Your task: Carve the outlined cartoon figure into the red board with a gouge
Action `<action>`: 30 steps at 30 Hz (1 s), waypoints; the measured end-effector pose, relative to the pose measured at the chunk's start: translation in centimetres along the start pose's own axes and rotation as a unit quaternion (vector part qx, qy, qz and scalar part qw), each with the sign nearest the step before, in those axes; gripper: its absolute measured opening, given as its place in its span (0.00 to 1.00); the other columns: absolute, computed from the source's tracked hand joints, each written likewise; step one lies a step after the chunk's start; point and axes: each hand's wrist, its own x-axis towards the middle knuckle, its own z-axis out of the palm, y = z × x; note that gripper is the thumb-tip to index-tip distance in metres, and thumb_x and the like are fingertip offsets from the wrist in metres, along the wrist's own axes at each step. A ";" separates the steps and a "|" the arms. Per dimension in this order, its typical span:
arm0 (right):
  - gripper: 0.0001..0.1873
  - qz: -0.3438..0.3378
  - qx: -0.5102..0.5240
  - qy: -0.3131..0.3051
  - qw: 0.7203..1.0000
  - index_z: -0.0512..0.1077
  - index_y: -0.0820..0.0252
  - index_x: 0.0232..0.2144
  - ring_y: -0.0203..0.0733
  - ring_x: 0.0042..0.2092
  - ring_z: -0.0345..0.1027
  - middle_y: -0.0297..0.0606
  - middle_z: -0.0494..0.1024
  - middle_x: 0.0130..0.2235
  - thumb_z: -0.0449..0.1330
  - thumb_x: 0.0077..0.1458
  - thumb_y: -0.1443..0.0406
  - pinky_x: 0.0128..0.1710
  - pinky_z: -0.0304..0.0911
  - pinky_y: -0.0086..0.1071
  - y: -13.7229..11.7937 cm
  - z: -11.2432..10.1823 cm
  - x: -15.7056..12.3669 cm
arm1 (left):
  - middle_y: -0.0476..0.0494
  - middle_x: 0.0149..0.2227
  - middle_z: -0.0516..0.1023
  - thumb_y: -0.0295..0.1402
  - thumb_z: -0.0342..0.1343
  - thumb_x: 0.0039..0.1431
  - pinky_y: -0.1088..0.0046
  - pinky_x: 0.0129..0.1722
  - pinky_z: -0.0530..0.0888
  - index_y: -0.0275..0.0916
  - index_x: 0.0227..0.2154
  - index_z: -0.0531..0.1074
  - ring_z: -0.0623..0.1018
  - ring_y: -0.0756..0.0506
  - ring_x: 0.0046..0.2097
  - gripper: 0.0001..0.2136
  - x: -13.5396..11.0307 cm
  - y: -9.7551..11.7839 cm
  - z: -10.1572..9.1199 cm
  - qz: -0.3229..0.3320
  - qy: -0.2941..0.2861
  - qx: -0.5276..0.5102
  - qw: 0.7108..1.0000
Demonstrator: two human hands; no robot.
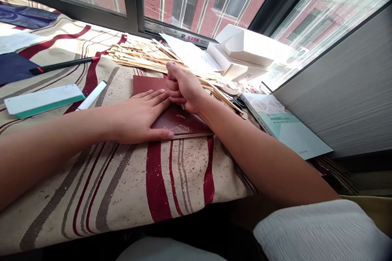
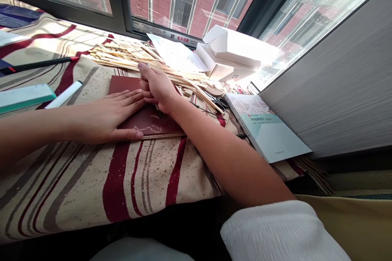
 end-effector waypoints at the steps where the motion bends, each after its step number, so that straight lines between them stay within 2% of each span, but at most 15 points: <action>1: 0.25 0.003 -0.001 0.052 0.999 0.52 0.54 0.25 0.27 0.18 0.31 0.18 0.47 0.16 0.49 0.77 0.56 0.17 0.30 0.23 0.0 0.1 0.1 | 0.29 0.80 0.39 0.68 0.39 0.65 0.51 0.78 0.47 0.28 0.78 0.44 0.45 0.31 0.80 0.53 0.0 0.0 0.0 0.002 -0.001 0.001 1.000; 3: 0.26 -0.001 0.013 0.101 0.995 0.50 0.54 0.25 0.27 0.18 0.31 0.18 0.46 0.16 0.47 0.78 0.56 0.16 0.30 0.23 0.2 0.0 0.1 | 0.30 0.80 0.37 0.67 0.40 0.66 0.51 0.78 0.46 0.27 0.78 0.43 0.44 0.31 0.80 0.53 0.1 0.1 -0.1 0.002 -0.004 -0.001 1.000; 4: 0.26 -0.004 0.024 0.085 0.996 0.50 0.54 0.25 0.27 0.18 0.30 0.18 0.46 0.16 0.47 0.78 0.56 0.16 0.31 0.23 0.3 -0.3 0.0 | 0.30 0.80 0.37 0.67 0.40 0.66 0.51 0.78 0.47 0.27 0.78 0.43 0.44 0.31 0.80 0.53 0.1 0.1 -0.1 -0.001 -0.006 -0.002 1.000; 7: 0.27 -0.014 0.058 -0.035 0.998 0.51 0.54 0.25 0.27 0.20 0.29 0.18 0.45 0.18 0.50 0.76 0.53 0.16 0.31 0.23 0.7 -1.1 -0.5 | 0.30 0.80 0.37 0.67 0.41 0.66 0.51 0.78 0.47 0.27 0.78 0.43 0.44 0.30 0.80 0.53 -0.1 0.3 -0.2 -0.016 -0.015 -0.001 1.000; 9: 0.27 -0.023 0.073 -0.076 0.994 0.52 0.54 0.25 0.27 0.20 0.28 0.18 0.45 0.19 0.53 0.74 0.51 0.16 0.31 0.23 0.7 -1.5 -0.9 | 0.31 0.80 0.37 0.67 0.40 0.66 0.51 0.78 0.47 0.27 0.78 0.43 0.44 0.30 0.80 0.53 -0.2 0.4 -0.3 -0.022 -0.021 0.006 1.000; 14: 0.27 -0.088 0.069 -0.022 0.994 0.53 0.55 0.24 0.28 0.19 0.29 0.19 0.44 0.19 0.51 0.76 0.53 0.16 0.32 0.24 -0.9 -1.9 -1.7 | 0.35 0.80 0.35 0.65 0.41 0.67 0.52 0.78 0.46 0.29 0.79 0.39 0.42 0.32 0.81 0.51 -0.3 0.5 -0.4 -0.027 -0.033 0.013 0.999; 17: 0.29 -0.119 0.040 -0.010 0.992 0.53 0.55 0.24 0.28 0.19 0.32 0.20 0.46 0.18 0.56 0.72 0.49 0.16 0.35 0.25 -1.7 -1.8 -2.2 | 0.35 0.80 0.35 0.65 0.42 0.68 0.52 0.78 0.46 0.30 0.79 0.39 0.42 0.32 0.81 0.51 -0.5 0.6 -0.6 -0.028 -0.037 0.014 0.999; 22: 0.31 -0.119 -0.009 -0.049 0.992 0.52 0.54 0.24 0.27 0.19 0.34 0.19 0.48 0.18 0.62 0.67 0.45 0.16 0.37 0.25 -1.3 -0.5 -2.7 | 0.31 0.80 0.38 0.64 0.40 0.69 0.51 0.78 0.47 0.28 0.78 0.42 0.45 0.30 0.80 0.49 -0.8 0.4 -0.5 -0.007 -0.019 0.018 1.000; 30: 0.30 -0.114 -0.050 -0.024 0.992 0.53 0.53 0.25 0.27 0.20 0.38 0.20 0.51 0.20 0.66 0.64 0.48 0.17 0.38 0.27 -0.9 1.0 -3.1 | 0.26 0.79 0.44 0.66 0.38 0.70 0.53 0.78 0.46 0.26 0.77 0.48 0.47 0.31 0.80 0.50 -1.5 -0.4 0.1 0.075 0.026 0.008 0.997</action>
